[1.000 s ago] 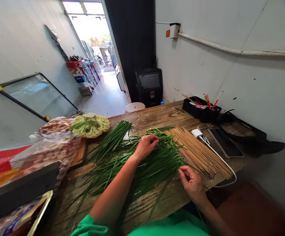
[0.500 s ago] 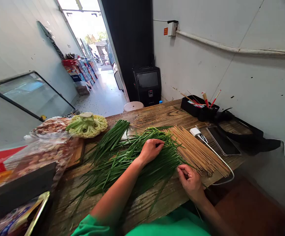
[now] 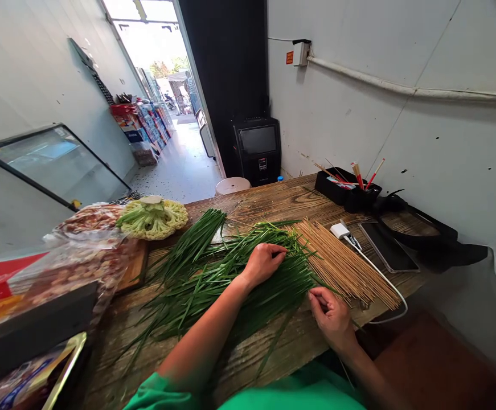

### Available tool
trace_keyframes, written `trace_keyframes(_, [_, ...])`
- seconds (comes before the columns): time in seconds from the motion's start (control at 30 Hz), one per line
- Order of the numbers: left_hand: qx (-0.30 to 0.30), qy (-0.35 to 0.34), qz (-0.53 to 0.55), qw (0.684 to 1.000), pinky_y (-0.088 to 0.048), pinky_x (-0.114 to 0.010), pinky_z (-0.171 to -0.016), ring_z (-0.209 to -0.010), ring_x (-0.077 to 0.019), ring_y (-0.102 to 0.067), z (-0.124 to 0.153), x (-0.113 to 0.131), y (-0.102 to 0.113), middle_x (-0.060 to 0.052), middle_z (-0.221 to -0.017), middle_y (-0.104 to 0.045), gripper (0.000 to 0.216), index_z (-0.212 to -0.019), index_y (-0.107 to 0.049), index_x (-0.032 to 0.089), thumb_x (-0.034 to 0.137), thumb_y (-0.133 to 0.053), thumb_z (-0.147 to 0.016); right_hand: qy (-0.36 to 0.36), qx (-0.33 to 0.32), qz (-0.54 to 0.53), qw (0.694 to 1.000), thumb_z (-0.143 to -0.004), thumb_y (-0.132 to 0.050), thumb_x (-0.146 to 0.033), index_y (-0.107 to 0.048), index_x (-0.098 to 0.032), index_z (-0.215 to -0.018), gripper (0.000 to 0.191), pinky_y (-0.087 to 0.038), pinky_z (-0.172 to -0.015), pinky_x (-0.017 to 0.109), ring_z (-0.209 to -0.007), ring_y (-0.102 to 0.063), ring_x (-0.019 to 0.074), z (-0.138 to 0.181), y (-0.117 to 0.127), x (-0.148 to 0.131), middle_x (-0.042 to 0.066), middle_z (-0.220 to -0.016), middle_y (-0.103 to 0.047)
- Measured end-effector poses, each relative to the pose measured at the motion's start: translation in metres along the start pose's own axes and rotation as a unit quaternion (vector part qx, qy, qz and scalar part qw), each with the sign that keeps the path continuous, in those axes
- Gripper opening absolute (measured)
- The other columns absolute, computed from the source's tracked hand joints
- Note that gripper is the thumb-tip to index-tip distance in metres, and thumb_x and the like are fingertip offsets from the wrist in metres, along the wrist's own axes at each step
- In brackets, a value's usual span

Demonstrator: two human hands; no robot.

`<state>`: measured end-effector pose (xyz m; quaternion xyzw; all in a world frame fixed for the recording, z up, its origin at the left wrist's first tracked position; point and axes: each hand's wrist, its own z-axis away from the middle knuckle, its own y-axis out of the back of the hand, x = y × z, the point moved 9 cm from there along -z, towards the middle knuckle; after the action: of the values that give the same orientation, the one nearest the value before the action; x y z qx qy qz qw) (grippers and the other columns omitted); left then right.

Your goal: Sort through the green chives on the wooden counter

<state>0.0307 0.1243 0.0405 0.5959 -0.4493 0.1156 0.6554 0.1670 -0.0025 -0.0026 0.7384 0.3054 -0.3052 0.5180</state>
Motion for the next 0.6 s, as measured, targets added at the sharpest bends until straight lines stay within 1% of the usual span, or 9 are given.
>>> trace_keyframes(0.2, [-0.014, -0.011, -0.003, 1.000, -0.049, -0.024, -0.082, -0.085, -0.0152, -0.065, -0.001, -0.001, -0.004, -0.003, -0.094, -0.072, 0.025, -0.094, -0.072, 0.017, 0.022, -0.051, -0.080, 0.001, 0.003, 0.002, 1.000, -0.089, -0.044, -0.033, -0.059, -0.018, -0.081, 0.023, -0.047, -0.054, 0.022, -0.058, -0.062, 0.0148, -0.001, 0.000, 0.001, 0.002, -0.064, -0.064])
trace_keyframes(0.3, [-0.033, -0.032, -0.006, 0.999, -0.048, -0.024, -0.082, -0.085, -0.0151, -0.065, 0.002, 0.003, -0.008, -0.003, -0.094, -0.072, 0.026, -0.094, -0.072, 0.017, 0.022, -0.051, -0.081, 0.001, 0.005, 0.010, 1.000, -0.089, -0.043, -0.034, -0.059, -0.018, -0.081, 0.023, -0.045, -0.052, 0.022, -0.056, -0.061, 0.0146, 0.000, 0.001, 0.000, 0.002, -0.062, -0.063])
trace_keyframes(0.4, [-0.087, -0.080, -0.022, 0.993, -0.047, -0.022, -0.083, -0.087, -0.0142, -0.064, 0.007, 0.012, -0.013, -0.002, -0.097, -0.071, 0.029, -0.098, -0.071, 0.018, 0.018, -0.049, -0.080, 0.006, 0.010, 0.013, 1.000, -0.090, -0.043, -0.033, -0.058, -0.018, -0.080, 0.023, -0.044, -0.050, 0.021, -0.054, -0.060, 0.0138, 0.001, 0.001, -0.001, 0.001, -0.061, -0.061])
trace_keyframes(0.43, [-0.109, -0.101, -0.031, 0.988, -0.047, -0.021, -0.084, -0.089, -0.0137, -0.063, 0.008, 0.014, -0.013, -0.002, -0.099, -0.071, 0.031, -0.100, -0.070, 0.019, 0.016, -0.048, -0.080, 0.010, 0.010, 0.011, 1.000, -0.090, -0.043, -0.033, -0.058, -0.018, -0.080, 0.023, -0.044, -0.051, 0.021, -0.055, -0.060, 0.0137, 0.001, 0.001, -0.002, 0.001, -0.062, -0.061])
trace_keyframes(0.47, [-0.119, -0.113, -0.042, 0.986, -0.046, -0.021, -0.085, -0.091, -0.0133, -0.063, 0.008, 0.014, -0.011, -0.002, -0.101, -0.070, 0.032, -0.101, -0.070, 0.020, 0.014, -0.047, -0.079, 0.014, 0.010, 0.008, 1.000, -0.090, -0.043, -0.033, -0.058, -0.018, -0.080, 0.023, -0.045, -0.051, 0.021, -0.055, -0.060, 0.0137, 0.001, 0.001, -0.002, 0.001, -0.062, -0.061])
trace_keyframes(0.5, [-0.109, -0.113, -0.057, 0.986, -0.045, -0.021, -0.086, -0.092, -0.0133, -0.062, 0.006, 0.012, -0.005, -0.002, -0.102, -0.070, 0.032, -0.102, -0.070, 0.021, 0.014, -0.047, -0.080, 0.016, 0.010, 0.003, 1.000, -0.090, -0.043, -0.033, -0.058, -0.018, -0.080, 0.023, -0.045, -0.052, 0.021, -0.056, -0.060, 0.0138, 0.001, 0.001, -0.002, 0.001, -0.063, -0.061])
trace_keyframes(0.53, [-0.081, -0.097, -0.078, 0.989, -0.045, -0.022, -0.086, -0.092, -0.0137, -0.061, 0.003, 0.006, 0.004, -0.003, -0.101, -0.069, 0.032, -0.102, -0.069, 0.021, 0.014, -0.047, -0.081, 0.015, 0.009, -0.001, 1.000, -0.090, -0.043, -0.033, -0.058, -0.019, -0.080, 0.022, -0.046, -0.052, 0.021, -0.056, -0.061, 0.0139, 0.001, 0.001, -0.002, 0.001, -0.063, -0.062])
trace_keyframes(0.6, [0.013, -0.027, -0.140, 0.990, -0.043, -0.027, -0.086, -0.091, -0.0162, -0.060, -0.005, -0.014, 0.028, -0.005, -0.098, -0.069, 0.028, -0.099, -0.070, 0.020, 0.019, -0.046, -0.084, 0.012, 0.008, -0.011, 1.000, -0.089, -0.043, -0.033, -0.058, -0.019, -0.081, 0.022, -0.046, -0.052, 0.021, -0.055, -0.061, 0.0139, 0.000, 0.000, 0.000, 0.001, -0.062, -0.062])
